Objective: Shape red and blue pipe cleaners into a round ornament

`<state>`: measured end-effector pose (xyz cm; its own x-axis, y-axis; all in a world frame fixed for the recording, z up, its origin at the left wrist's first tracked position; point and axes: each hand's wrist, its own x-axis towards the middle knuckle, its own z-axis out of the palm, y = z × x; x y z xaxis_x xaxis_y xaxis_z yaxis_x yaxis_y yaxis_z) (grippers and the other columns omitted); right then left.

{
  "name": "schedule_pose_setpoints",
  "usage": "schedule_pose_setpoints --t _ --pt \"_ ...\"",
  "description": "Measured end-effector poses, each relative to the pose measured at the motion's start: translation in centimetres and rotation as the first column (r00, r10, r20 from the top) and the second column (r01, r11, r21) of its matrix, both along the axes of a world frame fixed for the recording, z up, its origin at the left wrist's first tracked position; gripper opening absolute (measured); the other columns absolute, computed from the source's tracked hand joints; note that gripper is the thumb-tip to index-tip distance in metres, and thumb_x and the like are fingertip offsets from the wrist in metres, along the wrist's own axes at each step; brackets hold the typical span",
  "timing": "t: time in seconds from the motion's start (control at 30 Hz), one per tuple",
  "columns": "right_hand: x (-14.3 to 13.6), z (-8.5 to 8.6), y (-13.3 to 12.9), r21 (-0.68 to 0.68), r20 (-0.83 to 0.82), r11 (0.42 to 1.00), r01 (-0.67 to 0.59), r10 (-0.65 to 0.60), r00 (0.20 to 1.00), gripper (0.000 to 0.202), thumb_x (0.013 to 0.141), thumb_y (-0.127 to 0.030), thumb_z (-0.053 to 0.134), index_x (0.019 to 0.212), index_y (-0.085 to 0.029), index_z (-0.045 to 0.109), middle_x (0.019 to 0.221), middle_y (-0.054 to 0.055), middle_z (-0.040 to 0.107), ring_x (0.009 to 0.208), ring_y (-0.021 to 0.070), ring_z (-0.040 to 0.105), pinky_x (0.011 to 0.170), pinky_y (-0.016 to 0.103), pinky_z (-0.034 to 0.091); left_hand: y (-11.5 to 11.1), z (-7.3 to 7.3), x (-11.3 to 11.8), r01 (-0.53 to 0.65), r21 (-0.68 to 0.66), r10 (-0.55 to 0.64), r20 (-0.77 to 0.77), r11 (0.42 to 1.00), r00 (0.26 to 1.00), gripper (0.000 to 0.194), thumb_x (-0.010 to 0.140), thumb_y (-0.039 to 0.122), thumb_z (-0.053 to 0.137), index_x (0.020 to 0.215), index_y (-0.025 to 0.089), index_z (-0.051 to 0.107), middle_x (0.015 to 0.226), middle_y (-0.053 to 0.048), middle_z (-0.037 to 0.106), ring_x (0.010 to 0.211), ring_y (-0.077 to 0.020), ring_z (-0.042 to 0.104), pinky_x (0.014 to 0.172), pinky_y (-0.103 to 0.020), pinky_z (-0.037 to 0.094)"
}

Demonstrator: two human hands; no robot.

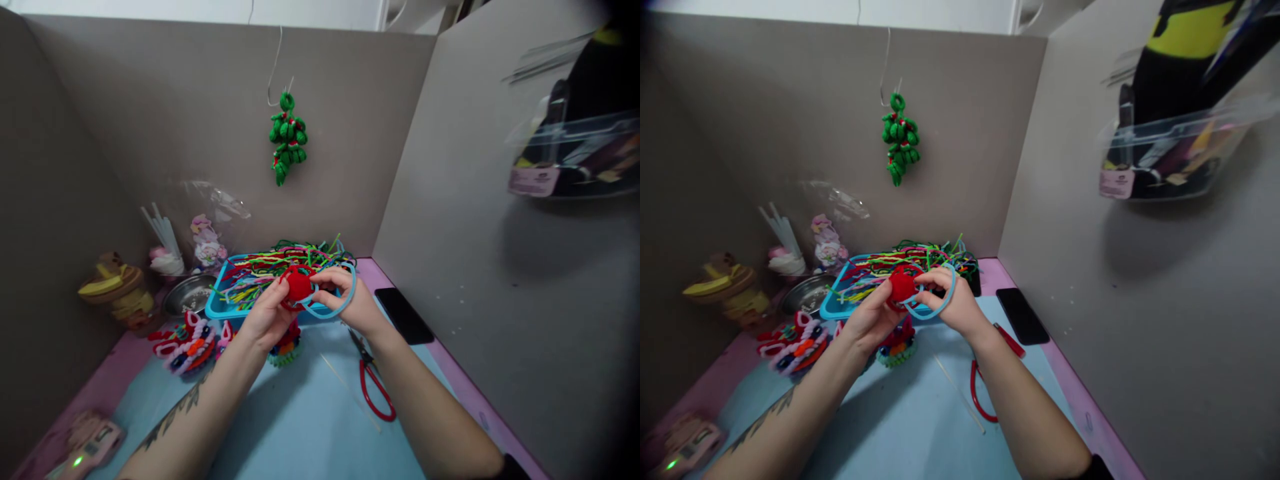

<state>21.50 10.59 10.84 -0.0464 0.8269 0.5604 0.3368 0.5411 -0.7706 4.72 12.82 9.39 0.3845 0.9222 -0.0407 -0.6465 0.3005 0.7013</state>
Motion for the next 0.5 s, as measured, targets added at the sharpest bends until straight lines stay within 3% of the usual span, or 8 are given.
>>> schedule_pose_setpoints --t 0.23,0.5 --pt "-0.33 -0.12 -0.27 0.088 -0.023 0.994 0.058 -0.057 0.998 0.01 0.072 -0.02 0.068 0.081 -0.022 0.066 0.084 0.003 0.067 0.081 0.017 0.061 0.074 0.031 0.048 -0.15 0.0 0.04 0.011 -0.023 -0.011 0.004 1.0 1.0 0.027 0.072 0.025 0.071 0.098 0.017 0.065 0.092 -0.003 0.07 0.078 -0.0145 0.063 0.069 -0.026 0.051" --pt "-0.2 -0.17 -0.07 0.274 0.136 0.961 0.041 -0.081 0.987 0.006 0.078 -0.019 0.063 0.081 -0.022 0.066 0.085 0.003 0.069 0.084 0.0175 0.062 0.084 0.037 0.046 -0.02 -0.11 -0.01 0.001 -0.01 -0.001 -0.006 1.0 1.0 0.026 0.073 0.025 0.071 0.097 0.017 0.065 0.094 -0.003 0.07 0.079 -0.0141 0.064 0.07 -0.025 0.051"
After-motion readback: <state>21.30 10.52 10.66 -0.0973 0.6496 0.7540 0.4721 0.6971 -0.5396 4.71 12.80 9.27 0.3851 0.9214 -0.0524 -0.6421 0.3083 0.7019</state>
